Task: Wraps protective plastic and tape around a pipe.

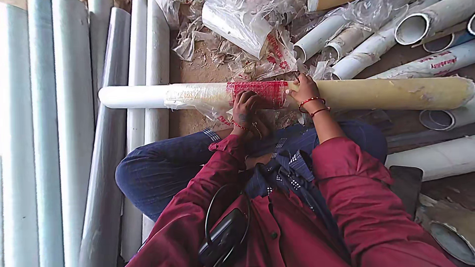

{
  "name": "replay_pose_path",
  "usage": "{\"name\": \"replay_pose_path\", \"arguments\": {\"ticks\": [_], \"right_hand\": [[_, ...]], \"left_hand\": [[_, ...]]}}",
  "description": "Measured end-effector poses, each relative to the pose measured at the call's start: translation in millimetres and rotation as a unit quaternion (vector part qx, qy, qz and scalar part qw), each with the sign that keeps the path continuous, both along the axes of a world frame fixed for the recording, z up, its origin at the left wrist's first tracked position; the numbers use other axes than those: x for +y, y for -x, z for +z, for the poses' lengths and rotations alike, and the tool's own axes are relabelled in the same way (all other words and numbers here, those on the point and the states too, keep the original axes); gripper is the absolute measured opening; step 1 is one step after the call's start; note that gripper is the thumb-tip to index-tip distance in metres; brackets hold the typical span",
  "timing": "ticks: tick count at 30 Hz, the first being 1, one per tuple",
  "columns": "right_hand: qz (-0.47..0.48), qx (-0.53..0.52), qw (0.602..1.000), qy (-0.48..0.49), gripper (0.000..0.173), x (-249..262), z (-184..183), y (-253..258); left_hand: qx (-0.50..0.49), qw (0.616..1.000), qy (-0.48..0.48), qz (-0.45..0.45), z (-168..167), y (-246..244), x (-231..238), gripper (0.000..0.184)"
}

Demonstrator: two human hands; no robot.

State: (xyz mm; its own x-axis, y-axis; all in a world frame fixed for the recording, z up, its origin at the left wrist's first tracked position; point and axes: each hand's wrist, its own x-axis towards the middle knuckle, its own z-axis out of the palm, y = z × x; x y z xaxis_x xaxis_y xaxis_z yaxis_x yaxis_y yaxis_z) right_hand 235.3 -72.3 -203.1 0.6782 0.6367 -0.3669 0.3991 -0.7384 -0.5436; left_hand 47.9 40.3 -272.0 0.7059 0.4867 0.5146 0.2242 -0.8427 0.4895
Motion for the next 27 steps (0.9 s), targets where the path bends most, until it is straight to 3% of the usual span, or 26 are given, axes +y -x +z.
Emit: {"name": "replay_pose_path", "arguments": {"ticks": [15, 23, 27], "right_hand": [[0.004, -0.005, 1.000, 0.015, 0.050, 3.5, 3.2, -2.7], [0.003, -0.004, 1.000, 0.012, 0.049, 2.6, 3.9, -0.8], [0.000, -0.002, 1.000, 0.010, 0.049, 2.1, 4.9, -0.4]], "left_hand": [[-0.010, 1.000, -0.008, 0.013, -5.8, -5.3, 2.4, 0.012], [0.080, 0.996, 0.017, 0.031, 11.1, -13.5, 2.4, 0.016], [0.082, 0.995, -0.033, 0.039, 6.9, -18.2, -0.3, 0.016]]}}
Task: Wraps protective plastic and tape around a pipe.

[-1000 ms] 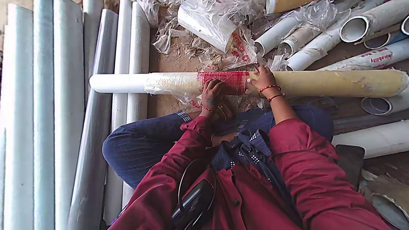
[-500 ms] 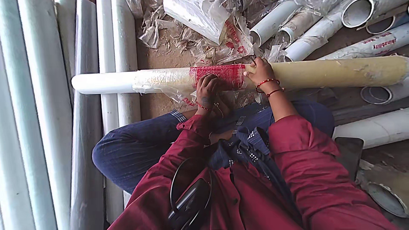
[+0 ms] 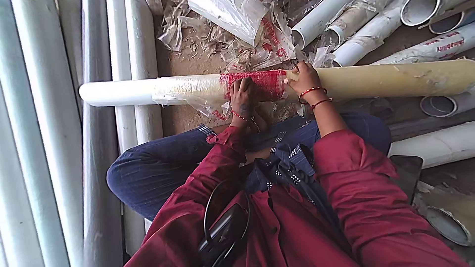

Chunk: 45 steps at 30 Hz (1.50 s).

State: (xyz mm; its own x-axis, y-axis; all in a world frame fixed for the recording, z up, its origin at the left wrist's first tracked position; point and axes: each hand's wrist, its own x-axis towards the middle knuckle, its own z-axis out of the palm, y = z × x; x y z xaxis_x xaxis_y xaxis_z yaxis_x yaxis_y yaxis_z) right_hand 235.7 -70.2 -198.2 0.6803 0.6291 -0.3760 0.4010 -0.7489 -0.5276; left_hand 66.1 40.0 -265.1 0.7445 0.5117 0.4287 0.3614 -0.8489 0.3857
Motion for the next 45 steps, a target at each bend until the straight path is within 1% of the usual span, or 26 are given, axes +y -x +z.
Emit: {"name": "replay_pose_path", "arguments": {"ticks": [3, 5, 9, 10, 12, 16, 19, 25, 31, 35, 38, 41, 45], "right_hand": [[0.000, -0.001, 1.000, -0.002, 0.049, -0.7, -0.2, -0.9], [-0.003, 0.002, 1.000, -0.009, 0.050, -1.1, -1.5, -1.3], [-0.006, 0.009, 1.000, -0.013, 0.052, -0.7, -2.4, -2.6], [-0.006, 0.010, 1.000, -0.011, 0.052, -0.7, -2.3, -2.6], [-0.003, 0.008, 1.000, -0.006, 0.053, -0.8, -3.0, -2.8], [-0.003, 0.010, 1.000, -0.006, 0.054, 0.2, -3.7, -3.8], [-0.002, 0.009, 1.000, -0.008, 0.054, 0.5, -4.7, -4.2], [0.000, 0.007, 1.000, -0.005, 0.052, 0.3, -4.4, -4.2], [-0.001, 0.002, 1.000, -0.008, 0.051, 1.0, -4.3, -3.8], [-0.005, 0.000, 1.000, -0.009, 0.051, -1.6, -4.1, -3.1], [-0.006, 0.002, 1.000, -0.010, 0.051, -0.7, -4.0, -2.0], [-0.005, 0.010, 1.000, -0.013, 0.052, 0.7, -1.9, -0.6], [-0.008, 0.002, 1.000, -0.006, 0.056, -0.6, -5.3, -1.9]], "left_hand": [[0.023, 1.000, -0.015, 0.006, -2.1, -2.2, -1.6, 0.019], [0.022, 1.000, 0.010, 0.007, -4.2, -1.7, -3.1, 0.019], [-0.080, 0.994, 0.079, -0.005, -14.5, 5.6, -5.3, 0.017], [-0.092, 0.990, 0.104, -0.009, -13.3, 8.2, -5.6, 0.018], [-0.079, 0.989, 0.125, -0.010, -9.3, 12.4, -4.0, 0.022], [-0.065, 0.992, 0.101, -0.032, -6.3, 16.3, 7.9, 0.021], [-0.055, 0.995, 0.073, -0.047, -9.0, 16.6, 7.9, 0.020], [-0.079, 0.995, 0.051, -0.038, -13.4, 14.7, 3.3, 0.015], [-0.080, 0.996, 0.023, -0.031, -16.8, 10.8, 5.5, 0.015], [-0.032, 0.998, 0.046, -0.027, -12.5, 10.3, 1.9, 0.017], [-0.022, 0.997, 0.068, -0.027, -6.9, 12.3, 3.4, 0.016], [0.003, 0.998, 0.051, -0.039, -2.3, 15.5, 2.8, 0.024], [0.057, 0.997, 0.013, -0.051, -16.8, 21.3, -11.8, 0.038]]}}
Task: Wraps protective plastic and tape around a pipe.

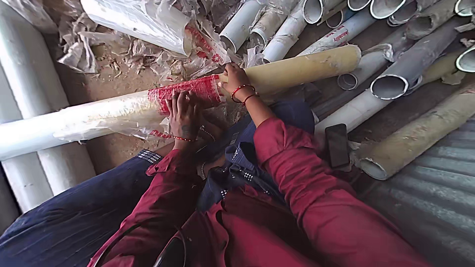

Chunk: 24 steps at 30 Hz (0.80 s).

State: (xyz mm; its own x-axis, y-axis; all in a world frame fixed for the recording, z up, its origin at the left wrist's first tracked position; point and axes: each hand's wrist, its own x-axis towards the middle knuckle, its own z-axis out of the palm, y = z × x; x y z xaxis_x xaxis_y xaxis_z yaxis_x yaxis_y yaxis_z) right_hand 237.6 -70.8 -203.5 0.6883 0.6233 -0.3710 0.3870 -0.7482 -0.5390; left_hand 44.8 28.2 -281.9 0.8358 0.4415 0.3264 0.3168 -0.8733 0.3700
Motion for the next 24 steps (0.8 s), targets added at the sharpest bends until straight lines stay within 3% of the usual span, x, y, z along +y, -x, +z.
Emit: {"name": "replay_pose_path", "arguments": {"ticks": [4, 11, 15, 19, 22, 23, 24], "right_hand": [[-0.009, 0.021, 1.000, 0.000, 0.056, 0.3, 2.8, -0.4], [-0.009, 0.032, 0.999, 0.006, 0.057, 0.8, 6.2, 1.0], [-0.012, 0.032, 0.999, 0.006, 0.059, 1.4, 3.9, 0.5], [0.000, -0.035, 0.999, 0.010, 0.063, 14.3, -30.0, -5.4], [0.003, -0.045, 0.999, 0.021, 0.072, 18.6, -34.8, -9.3], [0.009, -0.050, 0.999, 0.020, 0.071, 19.1, -34.8, -9.7], [0.015, -0.058, 0.998, 0.012, 0.066, 19.5, -36.7, -9.5]], "left_hand": [[0.059, 0.998, 0.008, 0.005, -6.6, 5.0, -6.9, 0.051], [0.042, 0.998, -0.033, 0.031, 0.8, 1.9, -8.4, 0.035], [0.094, 0.994, -0.025, 0.054, 16.6, -6.5, -9.2, 0.038], [0.106, 0.992, 0.006, 0.068, 29.0, -9.0, 1.3, 0.037], [0.106, 0.994, 0.002, 0.040, 35.0, -11.1, 7.5, 0.037], [0.147, 0.989, -0.015, 0.029, 49.2, -16.3, -1.7, 0.037], [0.264, 0.963, -0.028, 0.041, 88.2, -32.3, -30.3, 0.038]]}}
